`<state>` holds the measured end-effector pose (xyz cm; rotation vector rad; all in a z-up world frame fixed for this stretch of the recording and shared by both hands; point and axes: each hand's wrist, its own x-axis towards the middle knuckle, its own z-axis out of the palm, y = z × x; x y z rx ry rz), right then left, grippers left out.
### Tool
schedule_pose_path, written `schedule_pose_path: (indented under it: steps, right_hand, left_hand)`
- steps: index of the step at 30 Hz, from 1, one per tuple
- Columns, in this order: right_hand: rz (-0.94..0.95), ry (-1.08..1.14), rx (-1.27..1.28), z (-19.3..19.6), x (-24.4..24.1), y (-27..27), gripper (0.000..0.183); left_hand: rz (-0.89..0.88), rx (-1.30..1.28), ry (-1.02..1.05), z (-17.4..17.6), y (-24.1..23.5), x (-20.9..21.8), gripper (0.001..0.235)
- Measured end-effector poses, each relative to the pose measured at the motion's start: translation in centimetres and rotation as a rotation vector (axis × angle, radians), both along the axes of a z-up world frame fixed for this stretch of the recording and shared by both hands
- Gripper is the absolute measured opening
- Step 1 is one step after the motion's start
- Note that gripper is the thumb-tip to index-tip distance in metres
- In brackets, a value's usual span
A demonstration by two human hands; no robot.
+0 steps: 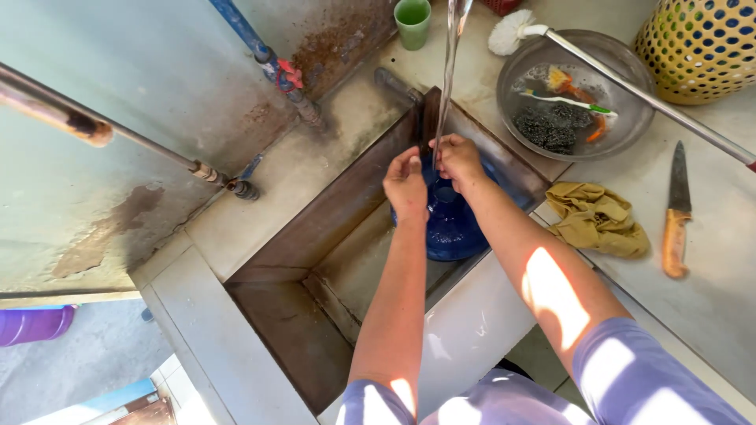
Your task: Washing large plastic water bottles and preparing them with caps.
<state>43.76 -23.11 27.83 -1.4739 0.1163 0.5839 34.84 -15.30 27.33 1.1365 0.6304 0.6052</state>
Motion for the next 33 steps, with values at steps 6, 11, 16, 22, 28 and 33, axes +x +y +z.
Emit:
schedule_pose_path:
  steps: [6,11,16,22,28,33]
  right_hand:
    - [0.049,-0.053,0.275,-6.2,2.0,2.8,0.02]
    - [-0.059,0.235,0.267,0.3,-0.3,1.0,0.024]
    - [0.086,0.222,0.021,1.9,0.1,-1.3,0.02]
    - [0.34,-0.209,-0.394,10.1,0.2,-2.8,0.015]
    - [0.458,-0.255,-0.436,15.4,-2.0,-2.1,0.01]
    - [0.365,-0.286,-0.457,17.4,-4.5,-2.1,0.012]
  left_hand:
    - [0.089,-0.58,-0.13,4.4,-1.5,2.5,0.025]
    - [0.049,-0.666,-0.063,1.2,-1.3,3.2,0.029]
    - [0.021,-0.637,0.037,1.2,-2.0,3.0,0.029]
    - [-0.219,-0.3,0.16,6.5,-0.8,1.7,0.025]
    - [-0.317,0.16,0.373,13.4,1.4,-1.2,0.013]
    - [-0.291,0.543,0.442,13.7,2.1,-1.8,0.006]
